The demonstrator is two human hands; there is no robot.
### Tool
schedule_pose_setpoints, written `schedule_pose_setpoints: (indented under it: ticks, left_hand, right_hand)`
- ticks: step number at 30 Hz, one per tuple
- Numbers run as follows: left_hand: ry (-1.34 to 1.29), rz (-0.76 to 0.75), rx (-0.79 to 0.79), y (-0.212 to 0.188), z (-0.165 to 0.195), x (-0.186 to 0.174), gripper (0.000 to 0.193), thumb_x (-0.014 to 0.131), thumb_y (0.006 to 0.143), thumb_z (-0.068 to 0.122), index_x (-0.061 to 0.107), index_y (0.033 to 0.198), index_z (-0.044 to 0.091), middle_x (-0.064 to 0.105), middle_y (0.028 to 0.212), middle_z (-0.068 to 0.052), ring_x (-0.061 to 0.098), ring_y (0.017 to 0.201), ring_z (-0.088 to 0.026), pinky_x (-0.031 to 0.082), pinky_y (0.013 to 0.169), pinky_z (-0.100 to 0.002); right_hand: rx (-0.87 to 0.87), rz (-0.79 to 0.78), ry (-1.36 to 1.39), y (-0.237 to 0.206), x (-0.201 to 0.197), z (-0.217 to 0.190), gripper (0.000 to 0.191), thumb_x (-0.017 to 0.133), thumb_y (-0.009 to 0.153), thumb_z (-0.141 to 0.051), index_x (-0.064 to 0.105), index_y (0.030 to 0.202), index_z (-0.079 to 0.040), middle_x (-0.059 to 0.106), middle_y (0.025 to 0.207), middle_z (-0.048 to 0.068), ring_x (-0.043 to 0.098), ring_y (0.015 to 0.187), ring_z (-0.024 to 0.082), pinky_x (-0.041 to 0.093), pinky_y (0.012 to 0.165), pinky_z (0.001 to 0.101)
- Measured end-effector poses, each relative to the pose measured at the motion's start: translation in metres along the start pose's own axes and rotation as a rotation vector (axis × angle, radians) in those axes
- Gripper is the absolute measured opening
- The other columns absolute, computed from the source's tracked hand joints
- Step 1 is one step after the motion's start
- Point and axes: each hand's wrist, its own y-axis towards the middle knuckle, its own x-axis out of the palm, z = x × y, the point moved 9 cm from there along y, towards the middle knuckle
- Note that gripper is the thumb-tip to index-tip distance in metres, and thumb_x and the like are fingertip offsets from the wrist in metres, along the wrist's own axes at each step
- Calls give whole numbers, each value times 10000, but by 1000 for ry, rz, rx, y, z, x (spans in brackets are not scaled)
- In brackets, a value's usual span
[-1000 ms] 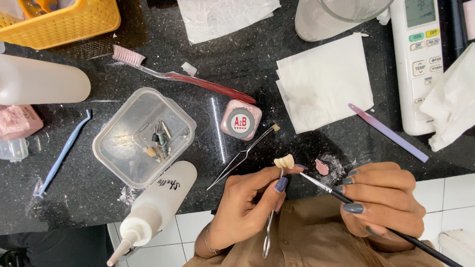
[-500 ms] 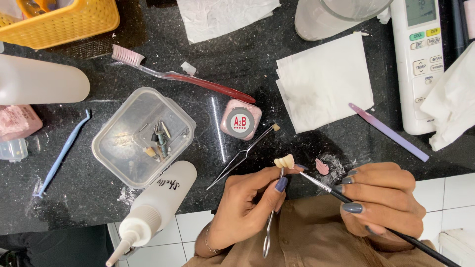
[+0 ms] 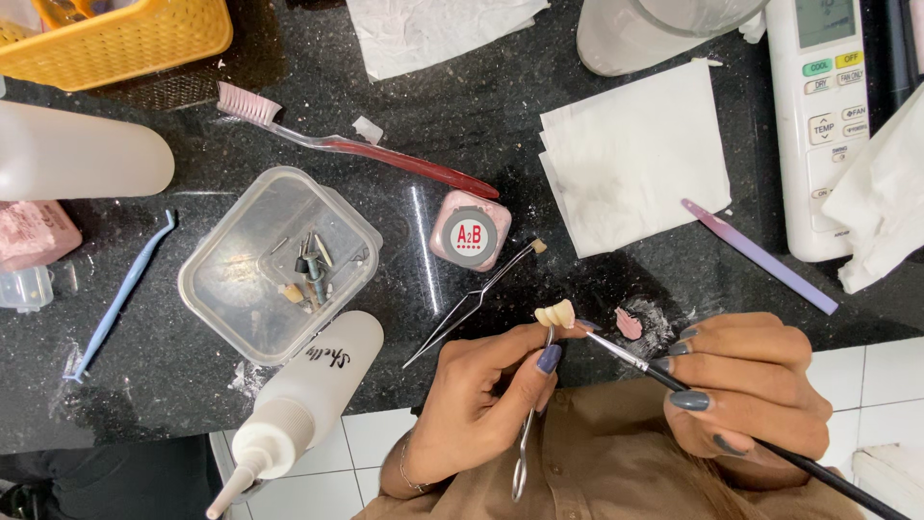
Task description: The person holds a partial denture with forceps in one hand and uses a fine brush to apply and shape pink ceramic powder onto the denture teeth, dipping the brush into powder on the bench and adding liquid from a squeeze bottle while working over a tissue on the counter.
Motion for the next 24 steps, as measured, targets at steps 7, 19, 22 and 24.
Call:
schedule_pose_setpoints:
  ticks: [7, 19, 22, 24]
  left_hand:
    - [7, 3, 15, 0, 1, 0, 301, 524, 1057, 92, 709, 1275, -2, 529, 608, -4, 468, 545, -46, 415, 514, -244]
    - [14, 9, 7, 0, -1, 0, 304, 526, 1053, 94, 709, 1275, -8, 546, 606, -7, 496, 540, -48, 430, 517, -244]
    - [-2, 4, 5, 0, -1, 1, 306, 524, 1056, 90, 704, 1281, -13, 558, 620, -7, 509, 553, -49, 433, 522, -243]
    - [-31, -1, -3, -1, -1, 1, 307, 519, 1060, 85, 703, 1283, -18, 556, 630, -8, 508, 562, -49, 429, 526, -243]
  right_hand:
    - [-32, 42, 28, 0, -3, -1, 276, 569, 1042, -297, 515, 859, -98, 654, 673, 65, 587, 624, 176, 558, 483, 296]
    - [22, -75, -8, 30, 17, -7, 255, 573, 1037, -275, 526, 867, -90, 666, 717, 97, 613, 655, 196, 578, 523, 314]
    - [174, -356, -69, 44, 40, 1, 266, 566, 1040, -266, 582, 852, -78, 658, 751, 131, 619, 700, 267, 578, 572, 392]
    - [49, -132, 18, 46, 25, -7, 265, 585, 1034, -262, 554, 855, -70, 694, 777, 110, 645, 722, 224, 595, 575, 336]
